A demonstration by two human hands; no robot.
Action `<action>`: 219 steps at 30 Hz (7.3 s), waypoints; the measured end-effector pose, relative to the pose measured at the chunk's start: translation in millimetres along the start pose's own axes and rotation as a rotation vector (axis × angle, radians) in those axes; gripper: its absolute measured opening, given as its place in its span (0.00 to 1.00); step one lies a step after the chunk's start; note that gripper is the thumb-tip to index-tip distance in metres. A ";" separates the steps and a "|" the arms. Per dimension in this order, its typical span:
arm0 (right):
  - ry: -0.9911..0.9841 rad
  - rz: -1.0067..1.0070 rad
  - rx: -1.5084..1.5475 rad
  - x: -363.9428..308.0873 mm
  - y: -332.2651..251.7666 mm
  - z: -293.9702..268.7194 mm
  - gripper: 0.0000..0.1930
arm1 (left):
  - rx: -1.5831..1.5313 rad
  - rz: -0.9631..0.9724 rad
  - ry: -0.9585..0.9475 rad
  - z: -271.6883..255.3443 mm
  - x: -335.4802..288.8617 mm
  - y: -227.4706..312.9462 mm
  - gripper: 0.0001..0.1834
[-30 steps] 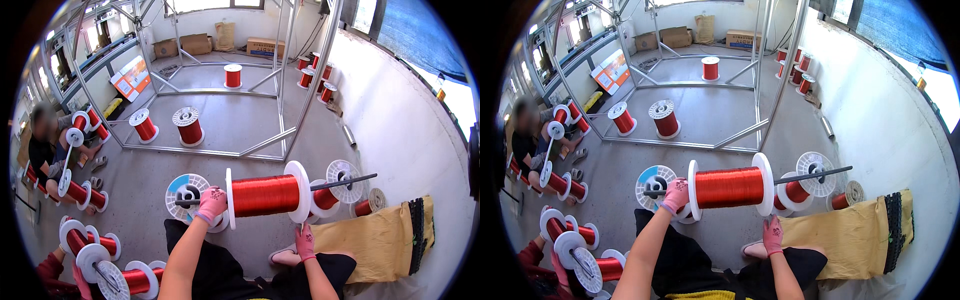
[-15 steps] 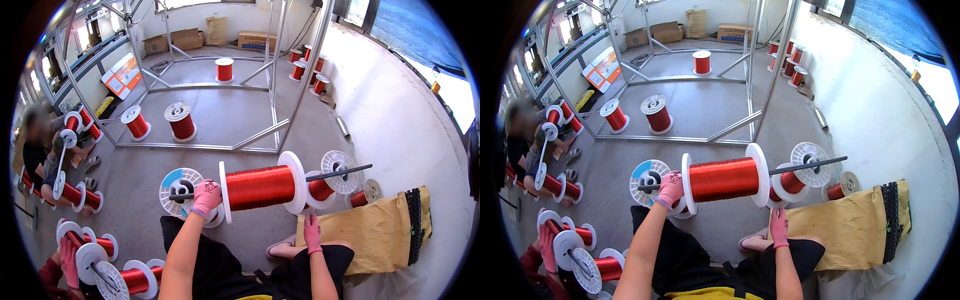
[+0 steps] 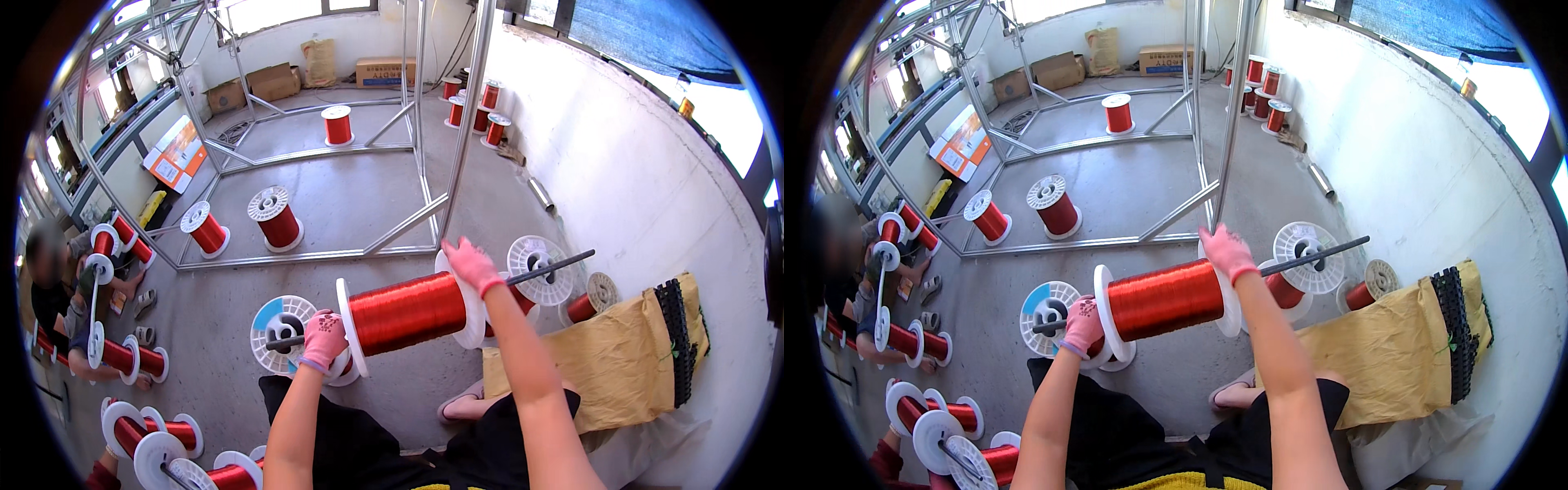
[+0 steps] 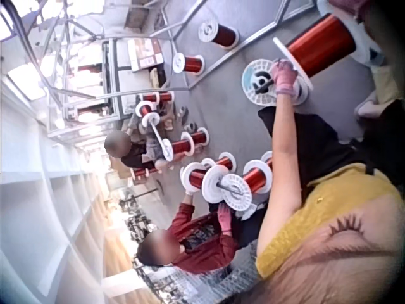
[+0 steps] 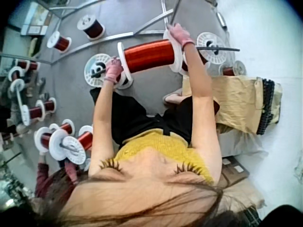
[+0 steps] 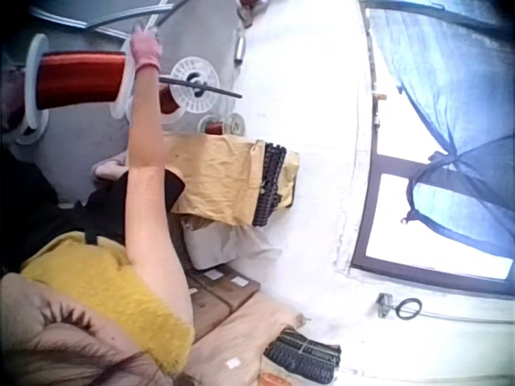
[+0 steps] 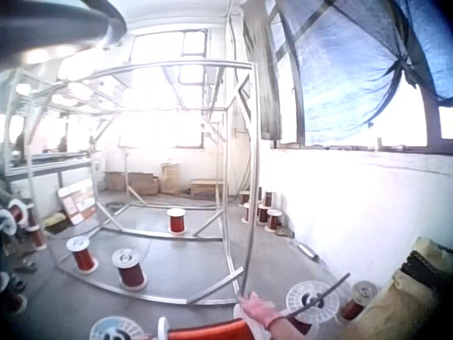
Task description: The person winds red wire from a larger spool onto a smaller spool by rotating it on a metal rod.
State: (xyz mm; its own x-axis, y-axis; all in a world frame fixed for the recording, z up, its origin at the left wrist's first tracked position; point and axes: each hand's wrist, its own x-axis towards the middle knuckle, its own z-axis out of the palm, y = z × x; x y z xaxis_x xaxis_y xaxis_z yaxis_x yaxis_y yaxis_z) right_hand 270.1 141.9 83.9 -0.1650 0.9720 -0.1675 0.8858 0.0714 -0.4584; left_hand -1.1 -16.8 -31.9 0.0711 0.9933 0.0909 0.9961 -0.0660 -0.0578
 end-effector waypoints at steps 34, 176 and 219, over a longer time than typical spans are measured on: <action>0.508 -0.075 0.520 -99.0 104.5 46.3 0.22 | -0.011 -0.024 0.026 -10.1 -1.0 3.9 0.10; 0.173 0.310 0.474 -170.3 174.6 209.1 0.22 | 0.046 -0.103 0.026 -2.0 21.0 -11.0 0.07; 0.248 0.218 0.456 -169.8 157.2 200.5 0.25 | 0.058 -0.082 0.026 18.9 21.3 -23.0 0.10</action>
State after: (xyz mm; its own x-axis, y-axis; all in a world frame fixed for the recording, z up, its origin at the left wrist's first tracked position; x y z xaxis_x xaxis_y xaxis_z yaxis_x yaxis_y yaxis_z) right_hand 350.4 -56.9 -134.8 0.1566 0.9808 -0.1162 0.6019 -0.1881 -0.7761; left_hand -23.5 7.6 -47.4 -0.0085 0.9923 0.1236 0.9941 0.0217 -0.1062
